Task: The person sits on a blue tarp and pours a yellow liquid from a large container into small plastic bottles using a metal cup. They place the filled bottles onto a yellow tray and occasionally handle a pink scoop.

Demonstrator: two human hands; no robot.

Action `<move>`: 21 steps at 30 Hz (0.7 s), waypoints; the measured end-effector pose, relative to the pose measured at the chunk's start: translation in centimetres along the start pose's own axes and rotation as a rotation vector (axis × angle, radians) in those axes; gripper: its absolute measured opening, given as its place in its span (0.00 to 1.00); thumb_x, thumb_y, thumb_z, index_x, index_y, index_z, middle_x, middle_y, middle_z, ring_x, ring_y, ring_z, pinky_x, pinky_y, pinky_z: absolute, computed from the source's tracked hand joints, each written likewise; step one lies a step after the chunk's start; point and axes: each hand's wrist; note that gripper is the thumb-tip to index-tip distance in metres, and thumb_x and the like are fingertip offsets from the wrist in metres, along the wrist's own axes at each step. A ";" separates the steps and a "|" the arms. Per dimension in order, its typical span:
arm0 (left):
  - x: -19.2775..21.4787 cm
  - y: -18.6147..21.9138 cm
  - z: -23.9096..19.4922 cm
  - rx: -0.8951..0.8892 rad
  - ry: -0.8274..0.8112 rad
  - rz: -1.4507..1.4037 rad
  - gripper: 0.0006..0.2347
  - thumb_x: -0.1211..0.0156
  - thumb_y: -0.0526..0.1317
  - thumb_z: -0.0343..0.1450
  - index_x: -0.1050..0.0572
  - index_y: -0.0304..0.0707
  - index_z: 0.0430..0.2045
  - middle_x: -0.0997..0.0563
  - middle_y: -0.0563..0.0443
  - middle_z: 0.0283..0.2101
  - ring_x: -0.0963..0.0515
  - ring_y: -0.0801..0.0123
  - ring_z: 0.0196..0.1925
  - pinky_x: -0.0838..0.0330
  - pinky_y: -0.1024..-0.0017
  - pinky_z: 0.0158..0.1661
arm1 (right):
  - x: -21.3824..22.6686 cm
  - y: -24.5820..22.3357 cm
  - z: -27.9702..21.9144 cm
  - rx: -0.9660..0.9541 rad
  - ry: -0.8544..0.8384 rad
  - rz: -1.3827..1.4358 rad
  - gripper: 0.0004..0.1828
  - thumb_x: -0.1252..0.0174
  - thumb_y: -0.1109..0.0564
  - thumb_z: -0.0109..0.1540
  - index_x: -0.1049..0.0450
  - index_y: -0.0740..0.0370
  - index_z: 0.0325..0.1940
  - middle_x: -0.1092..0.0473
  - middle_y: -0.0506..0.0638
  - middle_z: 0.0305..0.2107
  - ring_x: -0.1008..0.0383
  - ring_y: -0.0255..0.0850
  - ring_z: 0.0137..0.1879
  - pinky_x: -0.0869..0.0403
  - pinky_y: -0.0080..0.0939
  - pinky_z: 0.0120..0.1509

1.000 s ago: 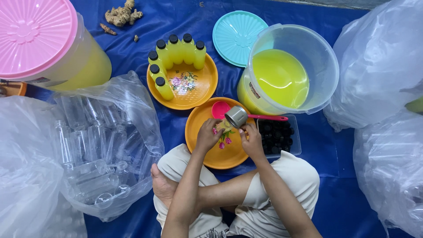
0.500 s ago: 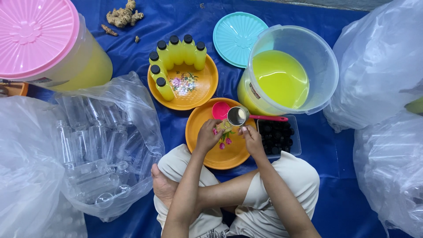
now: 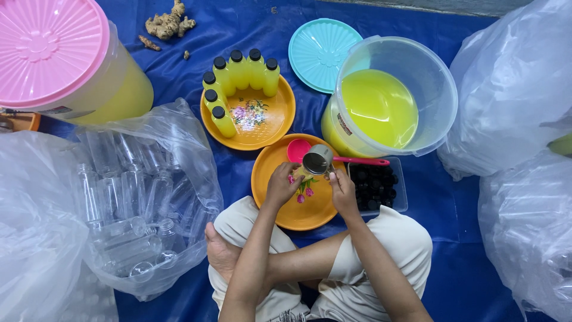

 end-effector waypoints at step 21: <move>-8.4 24.7 -13.6 -0.140 -0.700 -1.168 0.08 0.46 0.40 0.81 0.25 0.42 0.52 0.21 0.52 0.55 0.22 0.70 0.61 0.29 0.73 0.68 | -4.8 -6.3 8.4 0.230 0.122 -0.054 0.16 0.55 0.51 0.72 0.30 0.58 0.33 0.30 0.51 0.29 0.31 0.44 0.38 0.35 0.46 0.44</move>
Point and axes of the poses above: each hand's wrist, its own z-axis towards the middle knuckle, its own x-axis out of the back of the hand, y = z × x
